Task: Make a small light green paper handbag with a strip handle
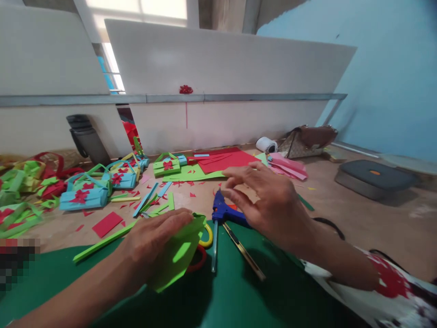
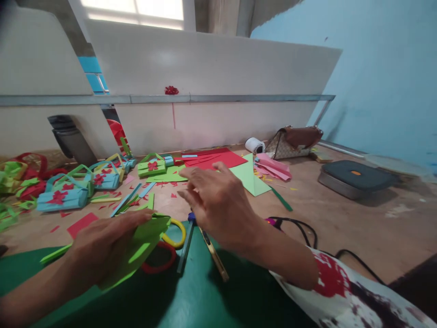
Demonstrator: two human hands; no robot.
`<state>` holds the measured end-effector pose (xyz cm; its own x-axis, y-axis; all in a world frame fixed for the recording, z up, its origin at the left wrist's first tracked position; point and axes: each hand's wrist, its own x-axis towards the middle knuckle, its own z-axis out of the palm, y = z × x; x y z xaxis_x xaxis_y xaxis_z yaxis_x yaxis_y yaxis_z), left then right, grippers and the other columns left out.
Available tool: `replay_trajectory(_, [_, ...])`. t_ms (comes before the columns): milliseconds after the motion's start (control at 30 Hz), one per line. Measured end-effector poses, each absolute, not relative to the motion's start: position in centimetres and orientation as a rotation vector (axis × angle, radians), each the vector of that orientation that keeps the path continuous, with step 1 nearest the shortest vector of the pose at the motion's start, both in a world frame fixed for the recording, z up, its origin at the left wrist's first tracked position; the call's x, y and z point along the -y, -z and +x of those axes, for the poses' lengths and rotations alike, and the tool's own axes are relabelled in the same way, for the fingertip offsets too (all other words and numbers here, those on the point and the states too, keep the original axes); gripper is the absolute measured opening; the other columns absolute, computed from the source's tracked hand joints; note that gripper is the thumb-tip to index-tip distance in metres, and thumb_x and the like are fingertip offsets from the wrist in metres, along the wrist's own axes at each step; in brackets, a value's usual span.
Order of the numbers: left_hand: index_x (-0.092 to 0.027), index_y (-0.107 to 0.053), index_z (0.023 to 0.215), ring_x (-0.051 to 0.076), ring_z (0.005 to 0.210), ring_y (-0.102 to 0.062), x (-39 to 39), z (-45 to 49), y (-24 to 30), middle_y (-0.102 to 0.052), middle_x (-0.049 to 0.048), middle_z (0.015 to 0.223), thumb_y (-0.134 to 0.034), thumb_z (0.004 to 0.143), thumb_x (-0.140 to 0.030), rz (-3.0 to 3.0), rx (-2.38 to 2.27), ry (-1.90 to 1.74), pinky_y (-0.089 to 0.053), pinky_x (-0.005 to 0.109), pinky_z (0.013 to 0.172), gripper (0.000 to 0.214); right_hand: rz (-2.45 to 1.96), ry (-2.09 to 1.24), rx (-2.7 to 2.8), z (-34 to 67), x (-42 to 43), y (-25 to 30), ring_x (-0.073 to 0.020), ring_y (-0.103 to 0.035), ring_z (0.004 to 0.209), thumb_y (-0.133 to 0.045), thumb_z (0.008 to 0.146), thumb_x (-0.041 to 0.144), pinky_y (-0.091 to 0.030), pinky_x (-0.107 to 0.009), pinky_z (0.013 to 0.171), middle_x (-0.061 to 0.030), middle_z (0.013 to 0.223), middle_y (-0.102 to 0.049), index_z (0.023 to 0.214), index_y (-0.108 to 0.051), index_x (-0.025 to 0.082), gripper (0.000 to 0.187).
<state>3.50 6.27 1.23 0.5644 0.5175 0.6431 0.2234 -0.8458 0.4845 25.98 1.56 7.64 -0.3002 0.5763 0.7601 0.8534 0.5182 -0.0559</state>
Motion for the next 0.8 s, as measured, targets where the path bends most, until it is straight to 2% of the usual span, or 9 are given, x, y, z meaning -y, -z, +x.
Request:
replay_trajectory(67, [-0.026, -0.055, 0.114, 0.018, 0.084, -0.068, -6.7, 3.2, -1.1, -0.07, 0.0042, 0.102, -0.059, 0.08, -0.029, 2.579, -0.534, -1.175, -0.055, 0.027, 0.076, 0.035, -1.269, 0.495, 2.045, 27.1, -1.4, -7.6, -0.0171, -0.06, 0.071, -0.055, 0.084, 0.015, -0.041, -0.031, 0.071, -0.0035, 0.076, -0.068, 0.096, -0.06, 0.013, 0.012])
replay_trajectory(133, [-0.025, -0.052, 0.118, 0.019, 0.084, -0.069, -7.1, 3.1, -1.1, -0.071, 0.0055, 0.1, -0.058, 0.081, -0.029, 2.696, -0.51, -1.179, -0.056, 0.026, 0.076, 0.037, -1.498, 0.464, 2.158, 27.9, -1.4, -6.7, -0.0192, -0.06, 0.079, -0.053, 0.085, 0.015, -0.041, -0.032, 0.075, -0.0062, 0.086, -0.068, 0.092, -0.061, 0.015, 0.011])
replay_trajectory(200, [-0.023, -0.053, 0.115, 0.018, 0.08, -0.07, -7.2, 3.2, -1.4, -0.072, 0.0053, 0.096, -0.055, 0.083, -0.029, 2.748, -0.512, -1.204, -0.056, 0.023, 0.071, 0.032, -1.802, 0.366, 2.308, 28.4, -1.7, -5.2, -0.0237, -0.059, 0.092, -0.05, 0.086, 0.016, -0.04, -0.035, 0.079, -0.0113, 0.098, -0.066, 0.096, -0.061, 0.015, 0.015])
replay_trajectory(267, [-0.023, -0.057, 0.107, 0.015, 0.072, -0.07, -7.0, 3.5, -1.9, -0.073, 0.0027, 0.088, -0.05, 0.086, -0.024, 2.73, -0.552, -1.23, -0.056, 0.018, 0.064, 0.022, -1.903, 0.276, 2.379, 28.6, -2.2, -3.5, -0.028, -0.06, 0.088, -0.054, 0.081, 0.016, -0.042, -0.037, 0.075, -0.0145, 0.092, -0.066, 0.094, -0.062, 0.012, 0.015])
replay_trajectory(400, [-0.022, -0.06, 0.095, 0.011, 0.061, -0.07, -6.5, 4.0, -2.6, -0.074, -0.002, 0.076, -0.045, 0.087, -0.014, 2.646, -0.662, -1.314, -0.055, 0.014, 0.058, 0.019, -1.891, 0.133, 2.459, 29.3, -3.4, -0.2, -0.0291, -0.063, 0.077, -0.057, 0.072, 0.008, -0.045, -0.036, 0.063, -0.0148, 0.087, -0.067, 0.11, -0.057, 0.011, 0.038])
replay_trajectory(533, [-0.021, -0.062, 0.098, 0.011, 0.066, -0.071, -6.6, 3.8, -2.1, -0.075, -0.0013, 0.081, -0.045, 0.085, -0.01, 2.587, -0.688, -1.329, -0.056, 0.014, 0.062, 0.024, -1.788, 0.073, 2.448, 30.1, -4.2, 1.4, -0.0272, -0.063, 0.088, -0.047, 0.075, 0.004, -0.047, -0.036, 0.071, -0.0162, 0.098, -0.066, 0.122, -0.049, 0.01, 0.048])
replay_trajectory(700, [-0.02, -0.063, 0.099, 0.012, 0.07, -0.07, -6.9, 3.8, -1.9, -0.074, -0.0001, 0.082, -0.046, 0.084, -0.01, 2.514, -0.742, -1.36, -0.056, 0.016, 0.066, 0.024, -1.672, 0.109, 2.323, 30.5, -3.8, -1.5, -0.0255, -0.054, 0.111, -0.046, 0.081, 0.013, -0.044, -0.038, 0.088, -0.0161, 0.121, -0.057, 0.127, -0.045, 0.012, 0.046])
replay_trajectory(733, [-0.02, -0.063, 0.097, 0.012, 0.071, -0.07, -6.9, 3.9, -2.1, -0.074, 0.0001, 0.082, -0.045, 0.084, -0.009, 2.493, -0.765, -1.363, -0.056, 0.017, 0.066, 0.024, -1.637, 0.125, 2.287, 30.3, -3.5, -2.5, -0.0248, -0.053, 0.111, -0.046, 0.082, 0.015, -0.044, -0.038, 0.089, -0.0138, 0.122, -0.057, 0.126, -0.046, 0.014, 0.045])
replay_trajectory(800, [-0.019, -0.063, 0.093, 0.012, 0.071, -0.069, -7.1, 4.0, -2.5, -0.073, 0.0009, 0.082, -0.044, 0.082, -0.007, 2.446, -0.808, -1.378, -0.055, 0.017, 0.065, 0.025, -1.569, 0.124, 2.081, 29.8, -2.8, -4.3, -0.0237, -0.062, 0.093, -0.05, 0.083, 0.022, -0.051, -0.036, 0.078, -0.0083, 0.102, -0.066, 0.111, -0.057, 0.018, 0.029])
